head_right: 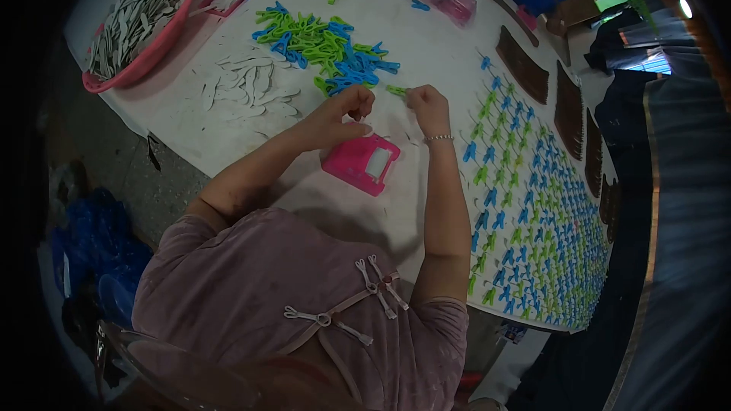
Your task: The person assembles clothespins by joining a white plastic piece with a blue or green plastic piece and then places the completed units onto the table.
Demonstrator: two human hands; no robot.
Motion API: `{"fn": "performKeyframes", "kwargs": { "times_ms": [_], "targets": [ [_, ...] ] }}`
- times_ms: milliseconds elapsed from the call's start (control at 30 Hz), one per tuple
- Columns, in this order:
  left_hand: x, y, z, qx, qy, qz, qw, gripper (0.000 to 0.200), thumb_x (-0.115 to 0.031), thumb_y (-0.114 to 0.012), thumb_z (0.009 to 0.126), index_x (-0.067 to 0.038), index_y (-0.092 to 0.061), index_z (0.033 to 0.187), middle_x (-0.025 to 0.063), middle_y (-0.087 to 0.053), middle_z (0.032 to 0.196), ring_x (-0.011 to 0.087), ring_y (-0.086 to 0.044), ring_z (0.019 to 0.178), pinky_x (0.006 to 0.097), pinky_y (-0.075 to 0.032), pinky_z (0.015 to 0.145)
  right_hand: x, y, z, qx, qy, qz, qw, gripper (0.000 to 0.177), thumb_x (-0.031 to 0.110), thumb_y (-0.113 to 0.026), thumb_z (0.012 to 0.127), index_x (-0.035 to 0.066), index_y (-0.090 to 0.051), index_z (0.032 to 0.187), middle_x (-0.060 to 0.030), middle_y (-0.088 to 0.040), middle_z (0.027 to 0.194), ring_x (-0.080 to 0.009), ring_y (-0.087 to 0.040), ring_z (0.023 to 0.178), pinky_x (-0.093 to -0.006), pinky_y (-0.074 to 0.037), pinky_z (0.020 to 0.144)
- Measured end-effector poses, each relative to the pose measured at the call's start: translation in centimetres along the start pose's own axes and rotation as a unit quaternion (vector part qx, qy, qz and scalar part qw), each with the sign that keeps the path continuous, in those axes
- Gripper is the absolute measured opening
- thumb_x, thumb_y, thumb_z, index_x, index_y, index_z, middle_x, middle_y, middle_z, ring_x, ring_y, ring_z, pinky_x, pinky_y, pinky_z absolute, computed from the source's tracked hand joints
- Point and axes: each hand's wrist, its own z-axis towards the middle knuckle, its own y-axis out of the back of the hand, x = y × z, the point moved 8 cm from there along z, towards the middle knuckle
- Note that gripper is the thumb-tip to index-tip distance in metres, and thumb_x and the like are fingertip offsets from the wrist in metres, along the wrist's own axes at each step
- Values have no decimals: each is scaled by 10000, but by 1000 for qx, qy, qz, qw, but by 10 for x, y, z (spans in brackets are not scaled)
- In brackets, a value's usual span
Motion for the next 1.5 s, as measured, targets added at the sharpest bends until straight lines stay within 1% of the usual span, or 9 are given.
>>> {"fn": "performKeyframes", "kwargs": {
  "times_ms": [67, 200, 500, 933, 1033, 1100, 1300, 1367, 1500],
  "targets": [
    [15, -6, -2, 25, 108, -151, 982, 368, -27, -657, 762, -65, -456, 1068, -8, -459, 892, 87, -469, 830, 245, -415, 754, 26, 15, -46, -38, 9, 71, 997, 165, 173, -648, 856, 11, -619, 864, -36, -631, 750, -95, -565, 694, -236, -448, 639],
    [13, -15, -4, 42, 148, -208, 966, 388, 5, -639, 772, -73, -438, 1095, -23, -426, 873, 70, -454, 806, 234, -404, 755, 35, 36, -122, -111, 92, 277, 950, 164, 76, -653, 860, 31, -564, 990, -1, -601, 827, -69, -547, 765, -206, -438, 700],
    [3, -38, -13, 92, 174, -172, 965, 397, -6, -662, 756, -83, -448, 1081, -37, -440, 853, 56, -437, 775, 209, -385, 740, 51, 18, -187, -203, 178, 325, 906, 196, 30, -666, 845, 22, -530, 985, -32, -579, 896, -83, -530, 800, -207, -436, 753],
    [7, -37, -12, 94, 155, -176, 968, 390, 2, -655, 757, -79, -453, 1081, -31, -466, 878, 56, -452, 793, 210, -400, 739, 53, 4, -177, -159, 183, 300, 922, 265, 34, -696, 823, 6, -523, 1021, -46, -587, 968, -93, -506, 902, -228, -422, 818],
    [4, -33, -13, 87, 159, -151, 972, 393, -3, -656, 757, -71, -453, 1086, -17, -488, 882, 61, -458, 787, 218, -402, 718, 66, 12, -182, -188, 209, 200, 939, 280, 42, -714, 789, 19, -562, 1023, -64, -609, 1039, -152, -534, 929, -282, -434, 838],
    [6, -37, -13, 103, 171, -144, 969, 395, -2, -656, 757, -69, -452, 1088, -8, -491, 881, 68, -464, 788, 222, -408, 714, 110, 12, -205, -246, 363, -215, 873, 235, 4, -695, 766, 49, -610, 981, -100, -622, 1095, -237, -574, 967, -351, -453, 857],
    [11, -39, -15, 100, 173, -93, 975, 463, -16, -666, 765, -60, -448, 1171, 24, -521, 950, 96, -469, 796, 239, -414, 728, 103, 27, -214, -272, 357, -302, 841, 211, 109, -745, 706, 91, -653, 895, -47, -597, 926, -256, -540, 841, -366, -400, 753],
    [3, -27, -10, 37, 116, 15, 992, 506, -53, -641, 809, -77, -426, 1267, 22, -514, 1108, 85, -455, 852, 241, -392, 825, 86, 37, -215, -293, 336, -305, 842, 205, 127, -747, 706, 97, -653, 885, -36, -581, 875, -246, -528, 801, -364, -384, 726],
    [7, -13, -5, -9, 92, -23, 995, 550, -102, -689, 799, -80, -428, 1282, 19, -520, 1110, 88, -432, 864, 249, -375, 821, 15, 87, -221, -400, 139, -349, 836, 147, 159, -730, 715, 96, -663, 830, -52, -565, 831, -250, -514, 813, -383, -358, 708]
  ]
}}
